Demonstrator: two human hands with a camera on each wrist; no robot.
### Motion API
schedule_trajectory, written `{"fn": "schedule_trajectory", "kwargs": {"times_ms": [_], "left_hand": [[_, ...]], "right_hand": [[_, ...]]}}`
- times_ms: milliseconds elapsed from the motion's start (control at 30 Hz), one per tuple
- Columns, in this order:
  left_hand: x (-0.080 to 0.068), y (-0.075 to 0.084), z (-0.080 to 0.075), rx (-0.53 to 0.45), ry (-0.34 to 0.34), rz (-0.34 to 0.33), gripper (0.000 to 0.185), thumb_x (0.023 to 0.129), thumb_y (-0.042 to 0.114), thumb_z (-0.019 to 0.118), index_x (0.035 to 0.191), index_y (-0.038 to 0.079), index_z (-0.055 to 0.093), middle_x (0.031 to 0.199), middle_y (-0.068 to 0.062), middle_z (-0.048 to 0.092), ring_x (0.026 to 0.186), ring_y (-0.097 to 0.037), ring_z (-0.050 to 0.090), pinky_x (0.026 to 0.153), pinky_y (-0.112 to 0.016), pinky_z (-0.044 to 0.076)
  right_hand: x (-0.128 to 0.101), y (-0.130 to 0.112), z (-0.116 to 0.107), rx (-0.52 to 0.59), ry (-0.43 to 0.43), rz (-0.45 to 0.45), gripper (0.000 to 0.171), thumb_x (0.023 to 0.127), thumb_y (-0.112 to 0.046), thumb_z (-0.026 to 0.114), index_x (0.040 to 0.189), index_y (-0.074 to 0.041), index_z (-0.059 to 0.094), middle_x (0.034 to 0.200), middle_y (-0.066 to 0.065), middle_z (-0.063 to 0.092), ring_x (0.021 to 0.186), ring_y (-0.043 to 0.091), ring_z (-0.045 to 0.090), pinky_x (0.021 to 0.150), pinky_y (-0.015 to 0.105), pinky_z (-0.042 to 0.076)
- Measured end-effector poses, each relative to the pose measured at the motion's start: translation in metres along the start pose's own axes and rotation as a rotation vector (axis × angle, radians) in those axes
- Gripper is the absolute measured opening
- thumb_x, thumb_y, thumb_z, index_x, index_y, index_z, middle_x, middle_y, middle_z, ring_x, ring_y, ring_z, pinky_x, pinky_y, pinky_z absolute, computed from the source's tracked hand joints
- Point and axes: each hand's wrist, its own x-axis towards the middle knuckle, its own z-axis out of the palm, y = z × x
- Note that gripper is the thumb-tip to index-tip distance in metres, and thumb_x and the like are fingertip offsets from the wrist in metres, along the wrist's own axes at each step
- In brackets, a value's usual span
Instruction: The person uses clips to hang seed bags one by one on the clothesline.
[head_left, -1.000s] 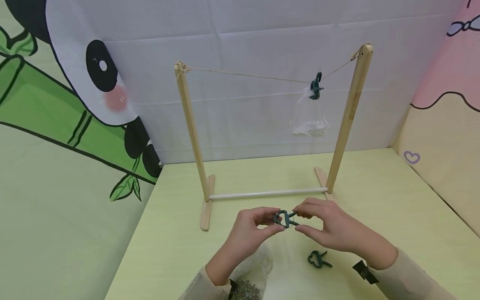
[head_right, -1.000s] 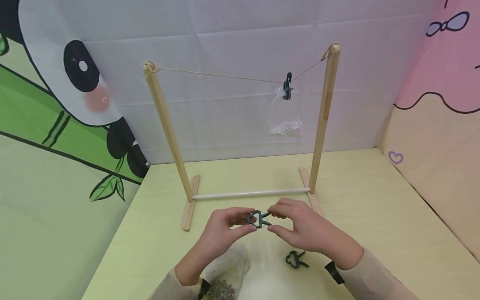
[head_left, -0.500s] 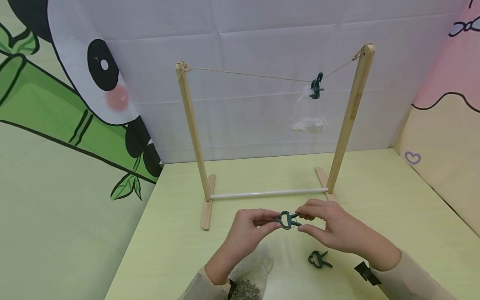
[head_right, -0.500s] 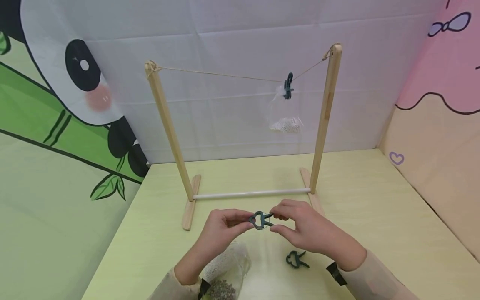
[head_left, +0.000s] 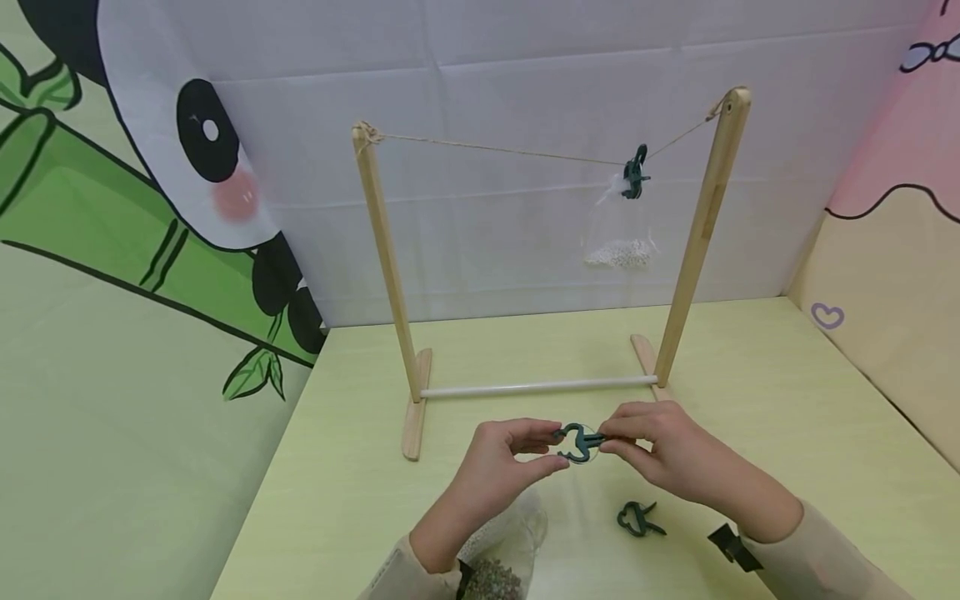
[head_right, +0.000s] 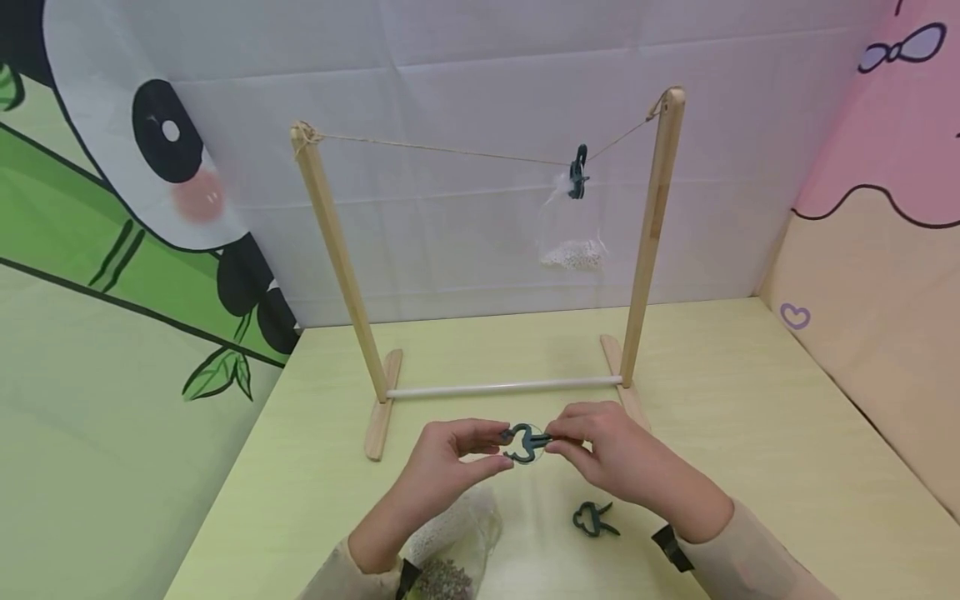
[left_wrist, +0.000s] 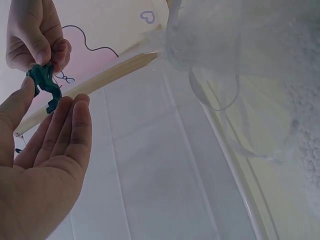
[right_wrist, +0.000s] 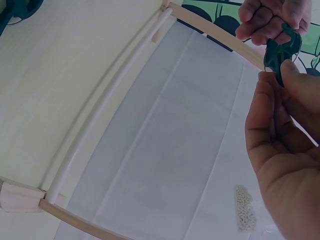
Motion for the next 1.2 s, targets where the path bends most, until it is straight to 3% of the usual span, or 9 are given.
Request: {"fn": "schedule_trajectory", "kwargs": {"times_ms": [167,433,633,800,967,1200], "left_hand": [[-0.003,-0.005,-0.006,0.052,-0.014,-0.059,0.042,0.089,0.017,0.083,0.128,0.012,0.071,0.108,0.004,0.073,0.100,-0.015,0.069,0.088,-0.033,0.056],[-0.008,-0.014,-0.017,0.188,-0.092,-0.135,0.050,0.088,0.024,0.084,0.134,0.012,0.066,0.115,0.005,0.071,0.110,-0.023,0.066,0.094,-0.035,0.053],[-0.011,-0.023,-0.028,0.274,-0.175,-0.129,0.053,0.087,0.025,0.084,0.134,0.009,0.066,0.121,-0.001,0.070,0.116,-0.029,0.064,0.098,-0.046,0.051],[-0.012,-0.031,-0.034,0.356,-0.210,-0.101,0.049,0.086,0.020,0.085,0.130,0.004,0.068,0.120,-0.009,0.071,0.116,-0.032,0.063,0.098,-0.046,0.050],[-0.013,-0.036,-0.037,0.381,-0.238,-0.100,0.049,0.086,0.017,0.085,0.128,0.000,0.067,0.119,-0.011,0.071,0.115,-0.036,0.063,0.098,-0.046,0.050],[-0.014,-0.044,-0.042,0.396,-0.284,-0.104,0.049,0.086,0.016,0.084,0.128,-0.003,0.067,0.118,-0.012,0.071,0.114,-0.030,0.065,0.097,-0.044,0.051]], "right_hand": [[-0.002,0.001,-0.001,-0.029,0.007,0.013,0.026,0.081,0.008,0.081,0.099,-0.010,0.076,0.092,-0.010,0.067,0.076,0.003,0.062,0.065,0.014,0.050],[-0.004,0.002,-0.002,-0.042,-0.003,0.026,0.025,0.081,0.007,0.081,0.098,-0.010,0.077,0.092,-0.010,0.067,0.076,0.003,0.063,0.066,0.014,0.050],[-0.005,0.002,-0.002,-0.030,-0.007,0.016,0.026,0.081,0.008,0.080,0.099,-0.010,0.076,0.091,-0.010,0.066,0.075,0.002,0.062,0.065,0.014,0.050],[-0.006,0.003,-0.001,-0.017,-0.013,0.000,0.027,0.081,0.008,0.080,0.099,-0.012,0.075,0.091,-0.010,0.066,0.075,0.002,0.061,0.065,0.014,0.050],[-0.007,0.003,-0.002,-0.013,-0.025,0.014,0.026,0.082,0.008,0.079,0.099,-0.011,0.075,0.091,-0.010,0.066,0.075,0.002,0.060,0.065,0.013,0.049],[-0.006,0.001,-0.003,-0.025,-0.035,0.025,0.024,0.082,0.008,0.079,0.098,-0.009,0.076,0.091,-0.009,0.066,0.074,0.001,0.060,0.065,0.013,0.049]]}}
